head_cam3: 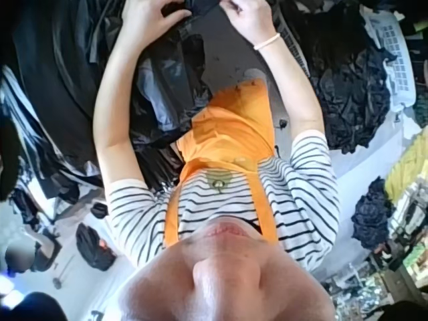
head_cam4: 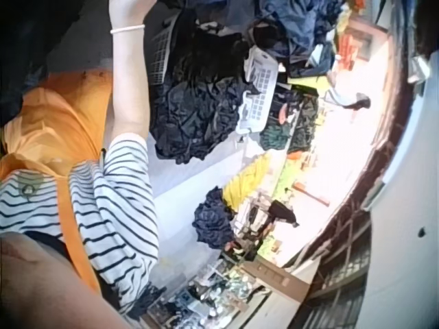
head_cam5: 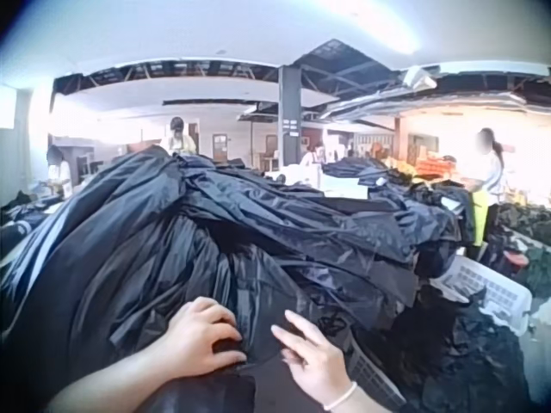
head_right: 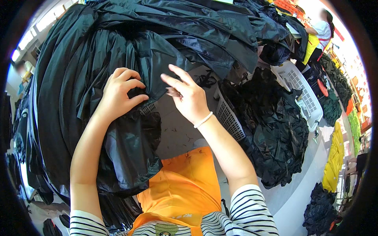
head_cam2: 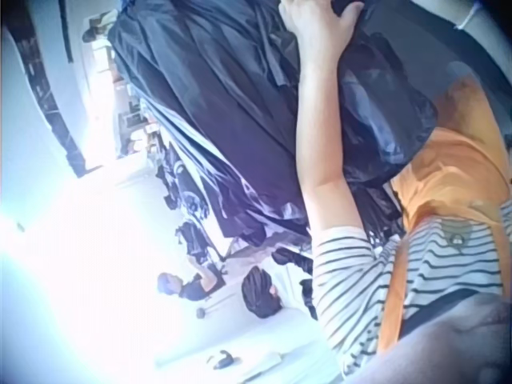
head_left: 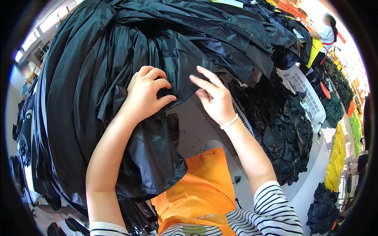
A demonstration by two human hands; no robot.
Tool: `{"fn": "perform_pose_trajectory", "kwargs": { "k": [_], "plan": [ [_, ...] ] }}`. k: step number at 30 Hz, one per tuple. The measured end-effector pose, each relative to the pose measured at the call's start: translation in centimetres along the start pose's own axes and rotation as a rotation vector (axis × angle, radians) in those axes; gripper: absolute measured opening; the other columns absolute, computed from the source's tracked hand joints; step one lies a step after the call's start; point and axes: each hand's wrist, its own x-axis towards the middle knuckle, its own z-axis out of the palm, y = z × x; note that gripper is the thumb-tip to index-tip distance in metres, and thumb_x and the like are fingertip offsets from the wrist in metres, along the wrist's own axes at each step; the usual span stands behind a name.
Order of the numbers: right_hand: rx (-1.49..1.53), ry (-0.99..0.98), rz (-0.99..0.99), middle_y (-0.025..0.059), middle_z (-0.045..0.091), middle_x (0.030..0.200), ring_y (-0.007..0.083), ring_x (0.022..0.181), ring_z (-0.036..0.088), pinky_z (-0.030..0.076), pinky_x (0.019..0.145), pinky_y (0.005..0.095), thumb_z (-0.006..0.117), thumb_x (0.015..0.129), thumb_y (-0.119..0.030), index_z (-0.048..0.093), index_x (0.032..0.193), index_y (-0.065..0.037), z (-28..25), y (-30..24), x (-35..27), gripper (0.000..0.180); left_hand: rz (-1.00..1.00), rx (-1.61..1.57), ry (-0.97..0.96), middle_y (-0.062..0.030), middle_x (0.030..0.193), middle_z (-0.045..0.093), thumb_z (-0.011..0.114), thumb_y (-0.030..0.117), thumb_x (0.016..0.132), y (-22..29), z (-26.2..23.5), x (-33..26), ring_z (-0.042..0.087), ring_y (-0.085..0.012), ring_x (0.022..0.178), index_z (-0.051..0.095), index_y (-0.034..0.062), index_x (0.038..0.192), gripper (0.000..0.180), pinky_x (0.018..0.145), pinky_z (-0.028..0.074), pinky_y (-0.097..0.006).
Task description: The person repeatedly picks up black fabric pieces from a large pile, uses small scissors to trim edges or threads, and places the pieces back on the pile. The hands and scissors are clearly visible throughout the process.
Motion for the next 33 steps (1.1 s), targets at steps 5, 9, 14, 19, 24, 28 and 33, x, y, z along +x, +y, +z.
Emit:
{"fn": "perform_pose_trajectory", "kwargs": {
  "k": [5,9,14,19,24,28,33],
  "plan": [
    [0.112,-0.011,-0.211,0.0079,0.071,0.090,0.0212,0.067,0.068,0.053,0.061,0.0275,0.070,0.082,-0.003,0.068,0.094,-0.006,-0.4,1.2,2.6,0.013,0.079,-0.048,0.006,-0.0074,0.110,0.063,0.081,0.037,0.067,0.5,-0.9,0.3,0.053,-0.0305,0.112,0.071,0.0064,0.093,0.041,0.097,0.040,-0.043],
    [0.190,-0.032,-0.004,0.0062,0.062,0.068,0.0100,0.055,0.053,0.042,0.054,0.0238,0.068,0.087,-0.008,0.065,0.089,0.000,-1.1,1.3,4.4,0.008,-0.046,-0.224,-0.048,-0.0119,0.110,0.063,0.068,0.020,0.082,-0.1,-0.8,0.4,0.057,-0.0281,0.107,0.068,0.0014,0.100,0.026,0.097,0.040,-0.039],
    [0.337,-0.157,0.102,-0.0006,0.049,0.061,0.0044,0.057,0.039,0.035,0.053,0.0220,0.068,0.090,-0.014,0.063,0.081,0.000,-1.1,1.0,5.9,0.017,-0.377,-0.836,-0.090,-0.0101,0.105,0.064,0.053,0.007,0.095,-1.4,-1.0,0.3,0.059,-0.0164,0.101,0.066,-0.0012,0.107,0.020,0.090,0.045,-0.027],
    [0.554,-0.186,0.162,-0.0017,0.053,0.070,0.0030,0.061,0.043,0.038,0.057,0.0201,0.069,0.088,-0.007,0.068,0.089,-0.003,-0.2,0.1,6.1,0.005,-0.419,-1.082,0.031,-0.0089,0.105,0.065,0.044,-0.006,0.093,-0.3,-1.3,0.8,0.061,-0.0111,0.095,0.066,0.0005,0.111,0.029,0.090,0.048,-0.025],
    [0.128,-0.003,-0.210,0.0009,0.060,0.091,0.0094,0.063,0.059,0.049,0.058,0.0225,0.075,0.077,0.002,0.073,0.098,-0.009,-0.6,-2.5,5.6,0.024,-0.327,-0.867,-0.035,-0.0089,0.112,0.067,0.043,-0.009,0.090,-1.1,-0.8,0.5,0.062,-0.0143,0.106,0.064,-0.0017,0.116,0.034,0.099,0.045,-0.027],
    [-0.065,0.008,-0.338,0.0008,0.058,0.089,0.0153,0.060,0.063,0.050,0.052,0.0273,0.077,0.077,-0.006,0.072,0.086,-0.010,-0.1,-2.9,5.6,0.011,-0.358,-0.863,-0.045,-0.0080,0.104,0.068,0.045,-0.006,0.090,-0.7,-0.8,0.7,0.063,-0.0131,0.099,0.065,-0.0032,0.114,0.031,0.095,0.047,-0.026],
    [-0.101,-0.053,-0.334,0.0007,0.057,0.091,0.0191,0.062,0.064,0.051,0.054,0.0278,0.069,0.081,-0.001,0.061,0.088,-0.009,0.5,-3.1,5.8,0.013,-0.474,-0.921,-0.093,-0.0061,0.098,0.069,0.050,-0.001,0.091,-0.7,-1.1,0.8,0.062,-0.0109,0.090,0.067,-0.0031,0.110,0.025,0.089,0.048,-0.025]
  ]
}}
